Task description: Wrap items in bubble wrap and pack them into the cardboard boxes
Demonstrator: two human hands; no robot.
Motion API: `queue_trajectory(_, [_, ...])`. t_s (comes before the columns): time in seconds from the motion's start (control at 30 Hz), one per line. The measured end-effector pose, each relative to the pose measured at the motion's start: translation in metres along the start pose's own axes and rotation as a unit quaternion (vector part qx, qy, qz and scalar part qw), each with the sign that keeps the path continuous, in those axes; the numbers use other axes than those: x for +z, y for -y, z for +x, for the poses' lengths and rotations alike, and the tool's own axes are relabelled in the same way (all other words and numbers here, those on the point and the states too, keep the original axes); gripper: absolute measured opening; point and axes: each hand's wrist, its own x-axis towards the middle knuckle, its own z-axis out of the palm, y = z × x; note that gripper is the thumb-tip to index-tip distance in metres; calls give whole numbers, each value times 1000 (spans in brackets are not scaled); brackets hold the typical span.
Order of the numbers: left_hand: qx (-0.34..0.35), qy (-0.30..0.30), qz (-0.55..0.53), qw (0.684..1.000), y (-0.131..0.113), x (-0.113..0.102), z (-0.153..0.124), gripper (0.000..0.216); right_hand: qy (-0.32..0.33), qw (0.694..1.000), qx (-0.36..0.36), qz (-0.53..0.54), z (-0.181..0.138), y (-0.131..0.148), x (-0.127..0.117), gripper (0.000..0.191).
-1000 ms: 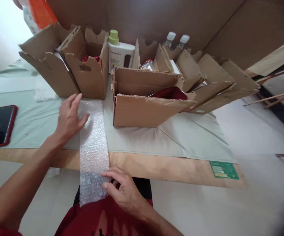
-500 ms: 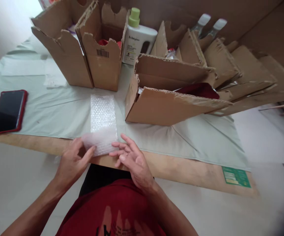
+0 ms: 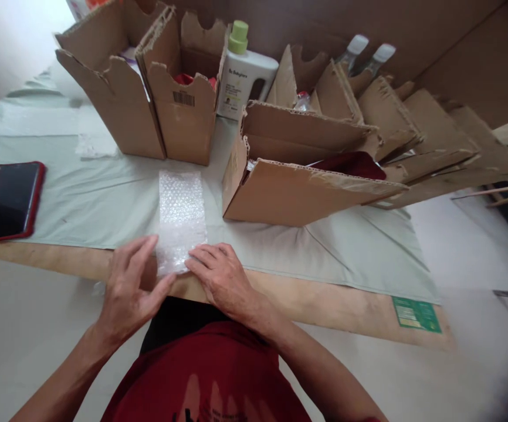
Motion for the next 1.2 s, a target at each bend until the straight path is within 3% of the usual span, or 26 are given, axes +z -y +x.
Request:
queue_trajectory(0.13, [9,47,-51,998,-8,-8,-3,46,28,998,32,46,10,-2,-9,20])
queue_trajectory(0.27, [-28,35,-24,999,-1,4,5,32,-63,995,75,30,10,-4,-14,20])
queue_trajectory(0.37, [-23,20,14,999,8,15,12,30,-112,993,40,-19,4,-6,-12,21])
queue_trajectory(0.47, [-33,-2,26,999,11,20,14,29,-79,996,-4,-41,1,-9,-6,21])
queue_trajectory(0.53, [-28,-14,16,999,9,16,12,33,-66,997,3,-32,1,-11,-2,22])
queue_trajectory(0.67, [39,35,-30,998,2,-1,5,38,-67,994,56,61,1,-11,-4,22])
queue_trajectory(0.77, [34,63,-63,995,3,-6,7,34,-44,989,90,110,-2,-7,-11,23])
queue_trajectory(0.87, [-9,60,-43,997,12,3,18,29,-69,991,104,47,-3,-6,-15,31])
queue_trajectory(1.0, [-35,34,-5,999,21,20,34,32,-52,996,51,-44,3,-9,-13,30])
queue_trajectory(1.1, [9,31,-26,999,16,17,33,35,-35,997,53,-42,7,-13,-11,25])
queue_trajectory(1.2, [45,72,-68,994,8,4,25,38,-33,995,82,36,6,-15,-13,24])
